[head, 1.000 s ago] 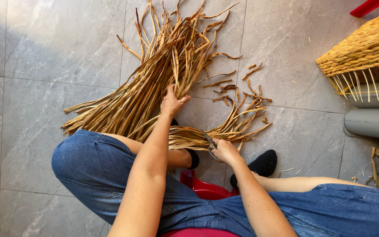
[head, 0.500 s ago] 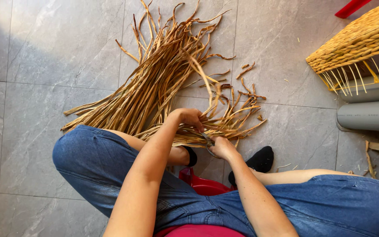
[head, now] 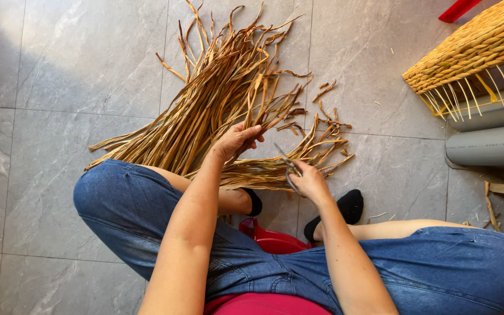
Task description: The person sits on a low stool on the floor and trims the root ends off a large bundle of dried plant fibers using scissors, cutting piece by piece and letting trimmed-off ends fall aside while working through the bundle.
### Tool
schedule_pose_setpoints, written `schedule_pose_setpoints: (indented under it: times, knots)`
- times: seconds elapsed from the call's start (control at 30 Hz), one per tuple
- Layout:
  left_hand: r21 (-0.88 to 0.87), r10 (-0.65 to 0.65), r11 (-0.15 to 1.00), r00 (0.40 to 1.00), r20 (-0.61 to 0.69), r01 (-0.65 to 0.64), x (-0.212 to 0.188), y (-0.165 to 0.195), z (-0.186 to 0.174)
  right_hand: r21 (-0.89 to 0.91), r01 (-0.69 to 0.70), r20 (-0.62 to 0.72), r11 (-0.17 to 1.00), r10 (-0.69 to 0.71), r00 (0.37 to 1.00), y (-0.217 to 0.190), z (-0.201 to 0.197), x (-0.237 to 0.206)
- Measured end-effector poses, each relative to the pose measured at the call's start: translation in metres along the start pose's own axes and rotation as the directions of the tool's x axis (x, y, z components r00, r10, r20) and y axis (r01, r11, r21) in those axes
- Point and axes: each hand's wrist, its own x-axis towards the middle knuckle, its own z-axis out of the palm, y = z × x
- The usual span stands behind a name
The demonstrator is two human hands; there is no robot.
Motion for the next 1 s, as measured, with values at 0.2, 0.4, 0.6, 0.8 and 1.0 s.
schedule_pose_setpoints:
  times: [0.2, 0.4, 0.6, 0.8, 1.0]
  knots:
    - [-0.135, 0.080, 0.987, 0.995, -0.053, -0.086, -0.003, 0.000, 0.005, 0.330, -0.012, -0.089, 0.944, 0.043, 0.995, 0.005, -0.035, -0.030]
    - [-0.153, 0.126, 0.978, 0.988, -0.089, -0.138, 0.000, -0.005, 0.006, 0.375, 0.203, -0.214, 0.905, -0.128, 0.968, 0.009, -0.035, -0.049]
    - [-0.153, 0.132, 0.978, 0.987, -0.087, -0.144, -0.001, -0.008, 0.003, 0.491, 0.275, -0.170, 0.827, -0.218, 0.961, 0.007, -0.014, -0.034]
    - [-0.214, 0.148, 0.965, 0.988, -0.046, -0.154, 0.001, -0.007, 0.004, 0.324, 0.167, -0.157, 0.931, -0.121, 0.980, -0.004, -0.013, -0.025]
    - [-0.190, 0.112, 0.974, 0.992, -0.053, -0.120, 0.000, -0.008, 0.005, 0.221, 0.199, -0.153, 0.955, -0.167, 0.974, -0.012, -0.015, -0.031]
